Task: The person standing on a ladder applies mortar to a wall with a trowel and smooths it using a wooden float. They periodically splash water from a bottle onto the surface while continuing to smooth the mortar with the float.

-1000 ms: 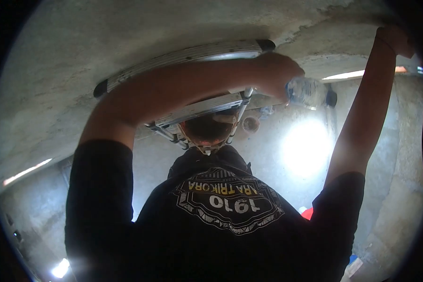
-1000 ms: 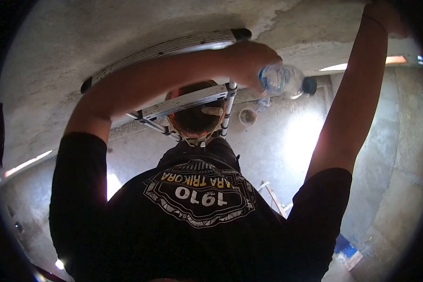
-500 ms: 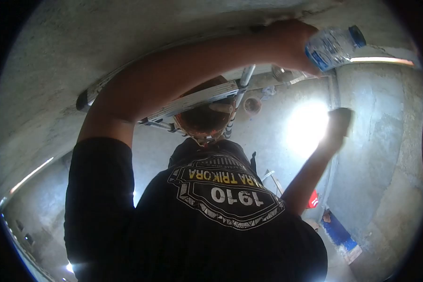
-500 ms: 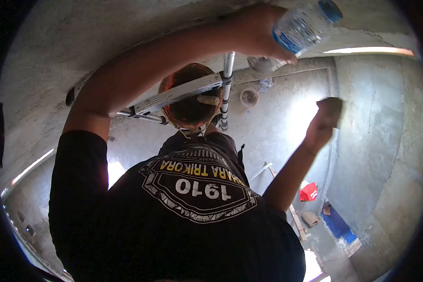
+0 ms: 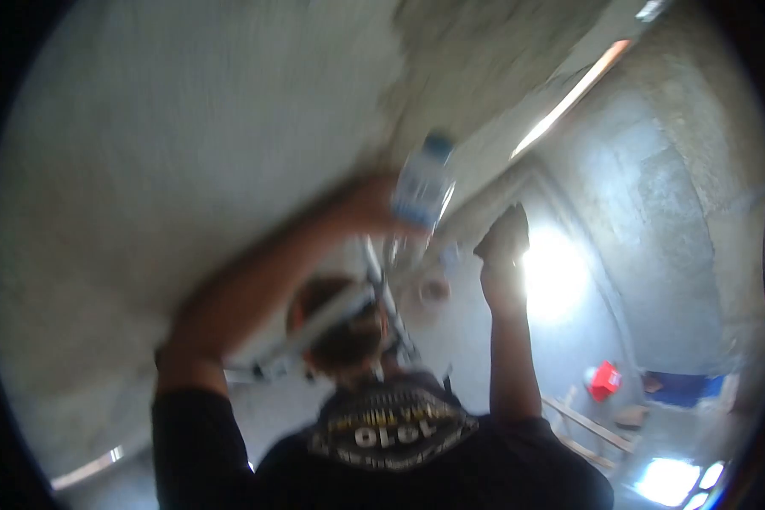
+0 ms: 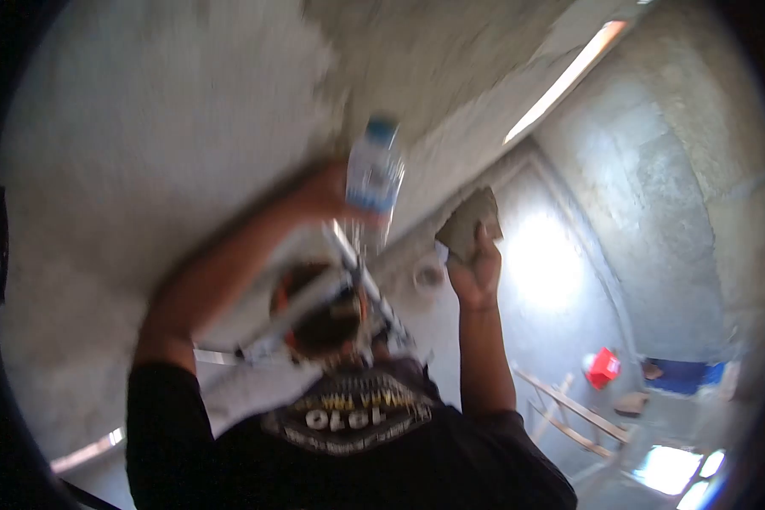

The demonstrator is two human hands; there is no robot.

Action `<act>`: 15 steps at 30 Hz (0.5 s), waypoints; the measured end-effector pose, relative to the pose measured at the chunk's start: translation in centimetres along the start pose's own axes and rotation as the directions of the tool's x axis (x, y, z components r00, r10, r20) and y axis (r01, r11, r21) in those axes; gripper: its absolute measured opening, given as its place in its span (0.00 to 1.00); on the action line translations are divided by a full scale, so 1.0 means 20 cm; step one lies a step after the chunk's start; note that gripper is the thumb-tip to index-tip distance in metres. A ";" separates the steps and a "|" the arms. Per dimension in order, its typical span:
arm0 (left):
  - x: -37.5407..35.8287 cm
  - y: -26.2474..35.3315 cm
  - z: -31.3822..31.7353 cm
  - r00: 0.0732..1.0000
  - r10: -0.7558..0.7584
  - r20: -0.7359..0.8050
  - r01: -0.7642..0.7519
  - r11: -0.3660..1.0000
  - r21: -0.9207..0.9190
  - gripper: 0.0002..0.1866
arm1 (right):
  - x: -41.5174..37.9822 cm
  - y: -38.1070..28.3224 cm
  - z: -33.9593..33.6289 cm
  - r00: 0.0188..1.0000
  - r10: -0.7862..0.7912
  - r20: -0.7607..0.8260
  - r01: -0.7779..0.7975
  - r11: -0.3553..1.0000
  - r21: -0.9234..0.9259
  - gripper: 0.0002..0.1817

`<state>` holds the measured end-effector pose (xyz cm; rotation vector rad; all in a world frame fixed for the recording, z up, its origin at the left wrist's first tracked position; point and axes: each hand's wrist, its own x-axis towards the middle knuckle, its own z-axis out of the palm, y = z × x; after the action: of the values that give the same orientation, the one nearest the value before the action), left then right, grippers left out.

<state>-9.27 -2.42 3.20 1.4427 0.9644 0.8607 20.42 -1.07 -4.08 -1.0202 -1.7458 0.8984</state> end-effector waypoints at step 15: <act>-0.04 0.01 0.05 0.985 0.148 -0.088 -0.118 0.952 0.281 0.30 | 1.12 -1.16 0.23 0.708 -0.032 -0.705 0.178 0.975 0.135 0.16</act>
<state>-8.58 -3.54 3.36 1.7289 1.1123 0.9385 4.44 9.41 22.22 -0.9487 -1.0262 0.4844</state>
